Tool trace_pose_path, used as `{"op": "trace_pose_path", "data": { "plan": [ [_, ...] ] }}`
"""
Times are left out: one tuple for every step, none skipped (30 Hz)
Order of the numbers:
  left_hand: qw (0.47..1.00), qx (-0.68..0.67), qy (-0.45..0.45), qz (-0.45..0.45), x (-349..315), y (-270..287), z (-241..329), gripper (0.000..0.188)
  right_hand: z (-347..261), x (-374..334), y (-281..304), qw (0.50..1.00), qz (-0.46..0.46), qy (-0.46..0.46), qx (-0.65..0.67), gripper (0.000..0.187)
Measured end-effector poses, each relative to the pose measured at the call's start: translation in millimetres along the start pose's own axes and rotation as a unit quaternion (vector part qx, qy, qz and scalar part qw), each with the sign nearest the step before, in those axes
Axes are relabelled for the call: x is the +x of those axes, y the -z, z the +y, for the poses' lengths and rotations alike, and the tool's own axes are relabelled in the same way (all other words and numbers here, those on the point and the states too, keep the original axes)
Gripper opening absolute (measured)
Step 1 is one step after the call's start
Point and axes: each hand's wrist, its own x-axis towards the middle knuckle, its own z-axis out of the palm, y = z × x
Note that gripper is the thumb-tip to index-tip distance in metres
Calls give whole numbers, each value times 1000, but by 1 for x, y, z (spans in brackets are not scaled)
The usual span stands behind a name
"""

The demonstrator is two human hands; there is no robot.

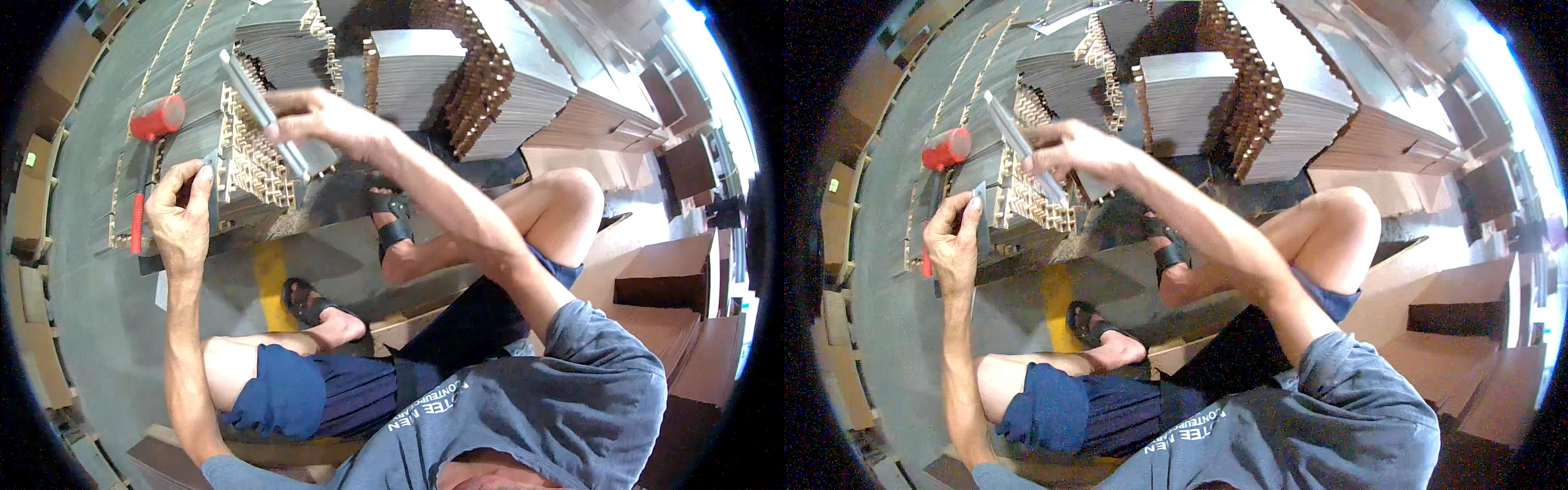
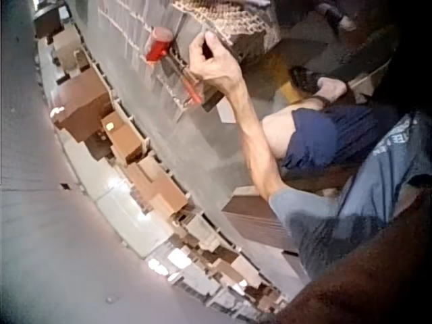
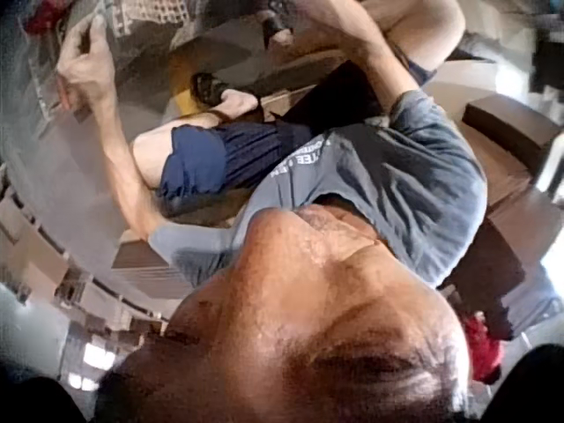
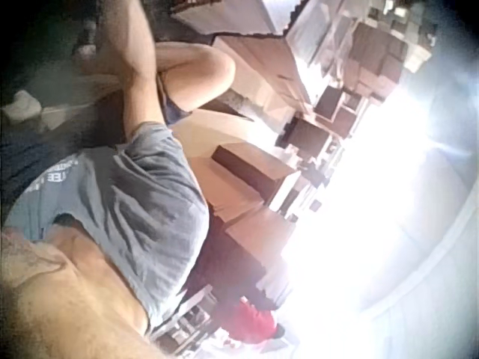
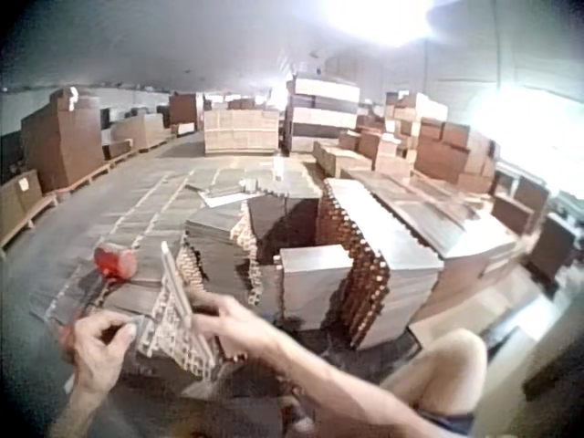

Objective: The person sands the edges and surfaces of small wooden blocks by hand using a piece of sandpaper, then places them into a large wooden frame structure.

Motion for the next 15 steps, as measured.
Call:
{"op": "trace_pose_path", "data": {
  "plan": [
    [1000,3,-8,0,0,1,1,15,-9,9,16,997,-8,13,-76,74],
    [1000,5,-14,-1,-1,2,4,14,-18,18,32,988,-17,26,-151,78],
    [1000,8,-20,-3,-2,2,6,14,-30,27,51,961,-16,9,-276,80],
    [1000,-1,-23,0,-3,2,8,13,-42,32,69,918,-13,-7,-396,82],
    [1000,-6,-24,3,-4,4,7,12,-52,33,80,881,-13,9,-474,83],
    [1000,-12,-26,6,-5,5,7,10,-61,32,92,835,-12,26,-549,85],
    [1000,-3,-24,11,-5,4,8,9,-68,29,110,794,-33,25,-607,85],
    [1000,-6,-18,13,-5,4,5,9,-72,29,127,751,-56,29,-658,86],
    [1000,-14,-18,17,-5,5,5,9,-73,27,153,744,-61,22,-665,88],
    [1000,-19,-17,17,-4,5,5,9,-64,23,178,740,-65,13,-669,89],
    [999,-39,-13,12,-4,5,6,8,-58,18,196,736,-61,4,-674,91],
    [999,-49,-6,12,-3,5,6,8,-55,12,210,731,-55,-7,-680,92],
    [998,-56,0,11,-3,5,4,8,-50,7,217,729,-52,-44,-681,94],
    [997,-72,3,4,-1,-1,5,8,-45,-2,239,726,-60,-72,-681,96],
    [998,-58,-5,6,-1,2,5,8,-45,-3,237,720,-67,-87,-685,96]
  ]
}}
